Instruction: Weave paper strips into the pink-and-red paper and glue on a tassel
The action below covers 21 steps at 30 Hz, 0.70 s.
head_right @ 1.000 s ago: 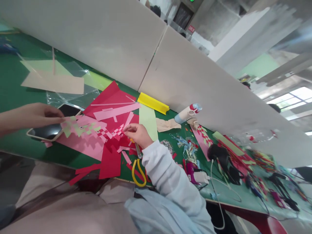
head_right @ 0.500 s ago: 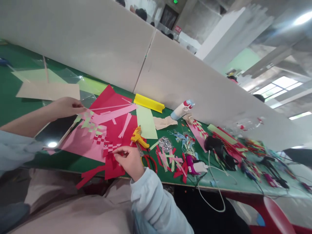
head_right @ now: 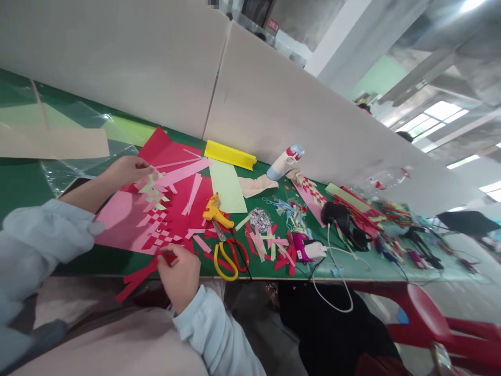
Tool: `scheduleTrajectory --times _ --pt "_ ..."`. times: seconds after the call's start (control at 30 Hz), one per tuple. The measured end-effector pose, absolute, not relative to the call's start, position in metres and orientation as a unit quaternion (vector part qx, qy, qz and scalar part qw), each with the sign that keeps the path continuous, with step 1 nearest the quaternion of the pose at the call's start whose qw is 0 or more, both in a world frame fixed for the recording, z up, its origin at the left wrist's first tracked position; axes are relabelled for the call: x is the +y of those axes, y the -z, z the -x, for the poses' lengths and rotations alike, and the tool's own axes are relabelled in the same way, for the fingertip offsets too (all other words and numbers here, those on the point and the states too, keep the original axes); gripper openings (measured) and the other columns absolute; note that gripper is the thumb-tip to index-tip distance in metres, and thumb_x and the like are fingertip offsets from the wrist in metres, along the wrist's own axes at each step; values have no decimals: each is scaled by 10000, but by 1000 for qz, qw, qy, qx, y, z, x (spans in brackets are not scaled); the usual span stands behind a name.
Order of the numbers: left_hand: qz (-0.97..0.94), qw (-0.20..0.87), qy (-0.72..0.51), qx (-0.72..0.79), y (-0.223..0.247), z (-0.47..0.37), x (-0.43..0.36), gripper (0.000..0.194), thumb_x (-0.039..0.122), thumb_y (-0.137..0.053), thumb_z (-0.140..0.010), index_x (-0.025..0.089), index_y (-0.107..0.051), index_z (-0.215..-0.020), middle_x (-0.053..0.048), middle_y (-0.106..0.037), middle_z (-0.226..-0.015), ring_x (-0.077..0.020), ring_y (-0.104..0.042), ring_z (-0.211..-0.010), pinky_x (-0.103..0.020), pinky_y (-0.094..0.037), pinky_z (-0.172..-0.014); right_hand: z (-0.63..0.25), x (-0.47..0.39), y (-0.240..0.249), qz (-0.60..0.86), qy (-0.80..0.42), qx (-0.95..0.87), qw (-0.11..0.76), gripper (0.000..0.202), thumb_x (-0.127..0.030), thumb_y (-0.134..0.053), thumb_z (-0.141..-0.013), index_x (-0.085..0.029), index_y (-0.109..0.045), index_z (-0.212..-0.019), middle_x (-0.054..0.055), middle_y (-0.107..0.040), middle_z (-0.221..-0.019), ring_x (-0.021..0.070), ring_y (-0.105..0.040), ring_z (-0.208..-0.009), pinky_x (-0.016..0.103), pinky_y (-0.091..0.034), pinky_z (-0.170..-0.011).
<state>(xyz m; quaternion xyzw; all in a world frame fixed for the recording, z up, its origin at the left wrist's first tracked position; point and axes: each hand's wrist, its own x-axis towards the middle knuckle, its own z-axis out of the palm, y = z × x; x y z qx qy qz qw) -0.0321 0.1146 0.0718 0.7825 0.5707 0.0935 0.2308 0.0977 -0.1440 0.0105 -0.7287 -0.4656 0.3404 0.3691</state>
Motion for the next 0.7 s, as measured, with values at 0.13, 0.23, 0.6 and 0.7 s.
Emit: scheduleTrajectory --times 0.13,0.23,0.6,0.7 --pt "-793 224 -66 563 -64 27 122 430 532 -469 -918 143 -651 -905 -17 -647 -809 -120 -509 -652 -269 -401 -616 -93 -149 -17 705 -377 -497 336 144 -291 -678 -794 -247 -767 -899 8 -779 -808 170 -681 -643 262 -522 -648" --pt "-799 214 -49 560 -61 26 124 486 518 -434 -909 108 -685 -982 -43 -702 -883 -128 -525 -715 -261 -396 -655 -99 -150 -25 694 -386 -529 299 108 -305 -697 -808 -236 -774 -839 16 -780 -772 177 -708 -697 257 -512 -690" --pt "-796 138 -18 588 -80 40 102 352 388 -524 -845 123 -723 -964 -217 -682 -1189 -394 -512 -1192 -655 -338 -988 -124 -128 -41 698 -314 -609 208 144 -284 -623 -900 -222 -752 -890 28 -785 -832 177 -714 -774 254 -468 -710" --pt "-808 141 -26 571 -79 54 89 253 331 -540 -805 156 -716 -763 -168 -734 -938 -345 -601 -1022 -570 -418 -931 -128 -113 -49 693 -247 -664 130 219 -303 -534 -964 -213 -734 -958 52 -780 -888 207 -718 -830 281 -452 -727"
